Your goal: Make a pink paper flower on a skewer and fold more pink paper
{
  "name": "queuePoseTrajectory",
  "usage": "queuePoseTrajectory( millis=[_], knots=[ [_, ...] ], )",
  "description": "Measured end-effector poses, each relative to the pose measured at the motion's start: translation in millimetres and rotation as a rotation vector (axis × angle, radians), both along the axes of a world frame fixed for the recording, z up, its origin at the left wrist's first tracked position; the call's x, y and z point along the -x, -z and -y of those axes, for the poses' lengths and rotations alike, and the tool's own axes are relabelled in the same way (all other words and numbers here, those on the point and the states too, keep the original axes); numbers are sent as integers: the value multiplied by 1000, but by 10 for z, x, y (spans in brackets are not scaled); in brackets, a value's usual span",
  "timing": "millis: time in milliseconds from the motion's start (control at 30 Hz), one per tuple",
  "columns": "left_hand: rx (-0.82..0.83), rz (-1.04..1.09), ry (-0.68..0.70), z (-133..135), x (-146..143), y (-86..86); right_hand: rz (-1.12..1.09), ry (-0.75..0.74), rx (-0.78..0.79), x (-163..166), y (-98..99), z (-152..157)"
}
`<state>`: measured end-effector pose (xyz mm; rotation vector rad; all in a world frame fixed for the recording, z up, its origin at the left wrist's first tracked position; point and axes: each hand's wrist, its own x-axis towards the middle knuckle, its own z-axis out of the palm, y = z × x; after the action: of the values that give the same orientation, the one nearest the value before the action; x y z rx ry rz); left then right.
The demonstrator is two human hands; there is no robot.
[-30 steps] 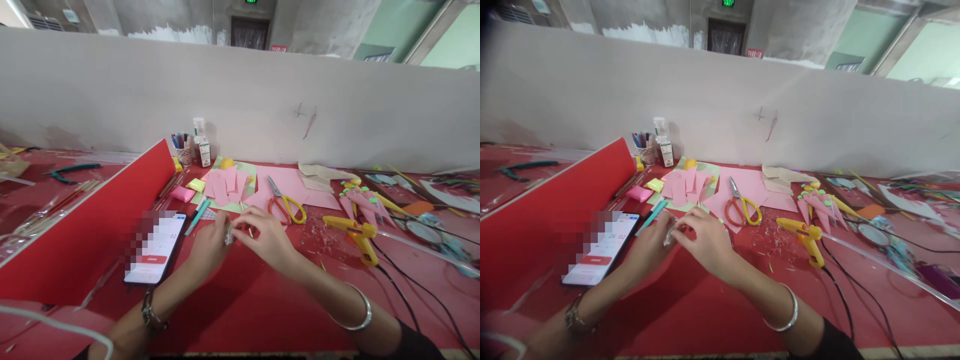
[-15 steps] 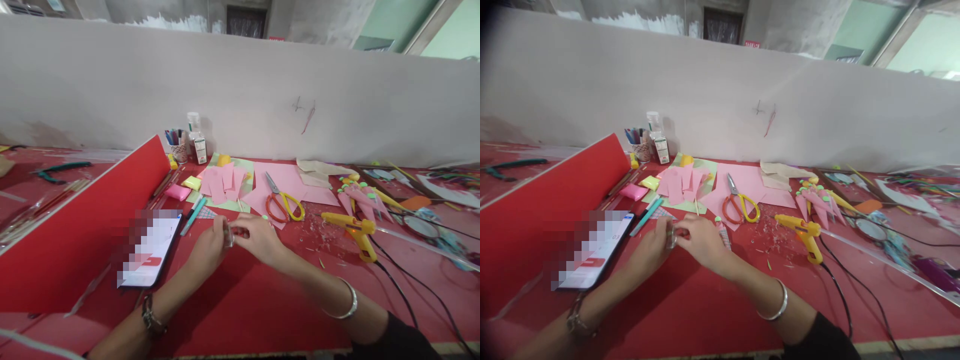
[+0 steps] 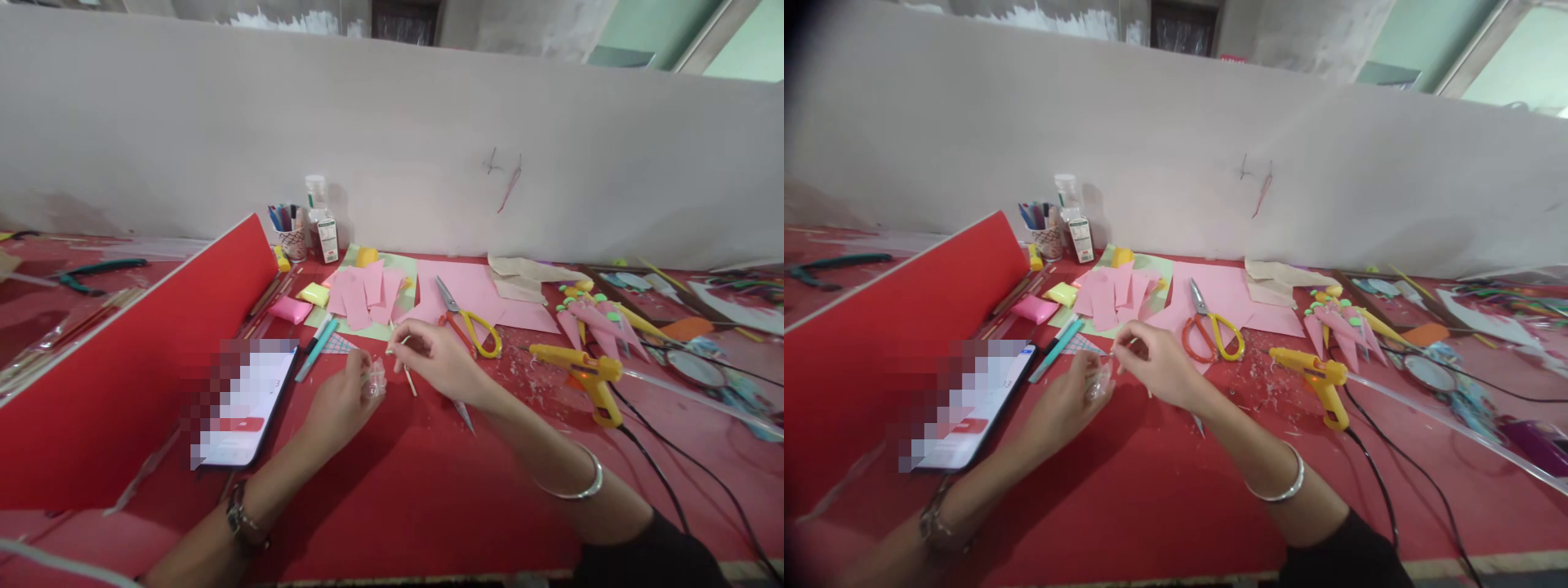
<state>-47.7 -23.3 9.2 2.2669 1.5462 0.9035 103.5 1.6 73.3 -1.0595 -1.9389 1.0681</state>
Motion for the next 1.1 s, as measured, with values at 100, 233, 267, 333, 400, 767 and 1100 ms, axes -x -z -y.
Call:
queuePoseTrajectory(
  millis=[100,233,267,333,400,767,1100],
  knots=[
    [63,-76,-7,-6,2,-13,-137,9,103,-16,-33,-28],
    [171,-204,-100,-14,8,-51,-189,-1,118,-26,-23,-47],
    [193,-230,-123,-17,8,-61,-180,0,103,-30,-14,-50],
    [233,-267,-150,-20,7,-78,-146,3,50,-42,2,-58],
    [267,-287,-162,-18,3,-91,-89,10,-30,-58,11,-69],
    [205,-328,-84,-8,-5,-42,-141,94,117,-132,-10,33],
    [-29,-391,-70,-11,3,85,14,245,-93,-471,235,90]
  ],
)
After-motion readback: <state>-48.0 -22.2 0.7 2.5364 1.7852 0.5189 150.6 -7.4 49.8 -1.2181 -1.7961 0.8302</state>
